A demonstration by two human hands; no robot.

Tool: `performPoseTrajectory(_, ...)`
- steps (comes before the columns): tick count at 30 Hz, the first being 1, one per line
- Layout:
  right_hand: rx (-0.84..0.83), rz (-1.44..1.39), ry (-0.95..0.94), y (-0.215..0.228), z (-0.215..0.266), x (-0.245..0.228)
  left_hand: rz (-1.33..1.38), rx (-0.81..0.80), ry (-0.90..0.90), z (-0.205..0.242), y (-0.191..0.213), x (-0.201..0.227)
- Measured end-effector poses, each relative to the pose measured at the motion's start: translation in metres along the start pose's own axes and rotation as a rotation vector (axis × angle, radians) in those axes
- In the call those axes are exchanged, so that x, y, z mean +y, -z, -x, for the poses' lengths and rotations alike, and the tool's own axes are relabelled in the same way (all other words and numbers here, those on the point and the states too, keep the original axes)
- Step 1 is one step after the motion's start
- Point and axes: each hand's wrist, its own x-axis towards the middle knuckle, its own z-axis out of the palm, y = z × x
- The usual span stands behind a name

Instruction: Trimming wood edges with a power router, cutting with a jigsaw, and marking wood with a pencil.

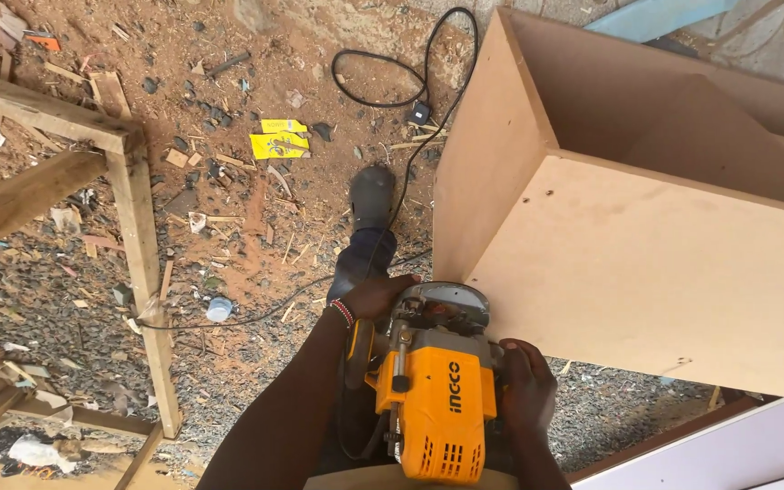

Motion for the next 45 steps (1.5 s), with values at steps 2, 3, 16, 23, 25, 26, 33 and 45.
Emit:
performPoseTrajectory(2,0.001,-0.011,-0.005,0.0,-0.001,0.001,-0.035,-0.004,-0.11,-0.002,0.001,-0.003)
performPoseTrajectory(3,-0.001,-0.009,-0.007,0.0,0.0,0.001,-0.033,-0.005,-0.107,-0.001,0.001,-0.003)
performPoseTrajectory(16,0.009,-0.013,0.022,-0.003,-0.008,0.009,-0.109,0.031,-0.159,-0.004,0.003,-0.002)
performPoseTrajectory(23,0.001,0.014,0.002,-0.001,-0.001,0.004,-0.164,0.066,-0.209,-0.005,-0.009,-0.023)
performPoseTrajectory(25,-0.005,0.001,0.0,0.001,0.001,-0.001,-0.15,0.056,-0.212,-0.006,-0.005,-0.02)
performPoseTrajectory(26,-0.011,-0.01,-0.002,0.002,0.003,-0.002,-0.134,0.047,-0.215,-0.005,-0.005,-0.019)
performPoseTrajectory(33,-0.012,-0.02,-0.004,0.001,-0.002,0.005,-0.168,0.043,-0.142,0.003,-0.002,-0.012)
performPoseTrajectory(45,-0.019,-0.037,-0.028,0.0,-0.006,0.012,-0.146,0.032,-0.166,0.0,-0.004,-0.024)
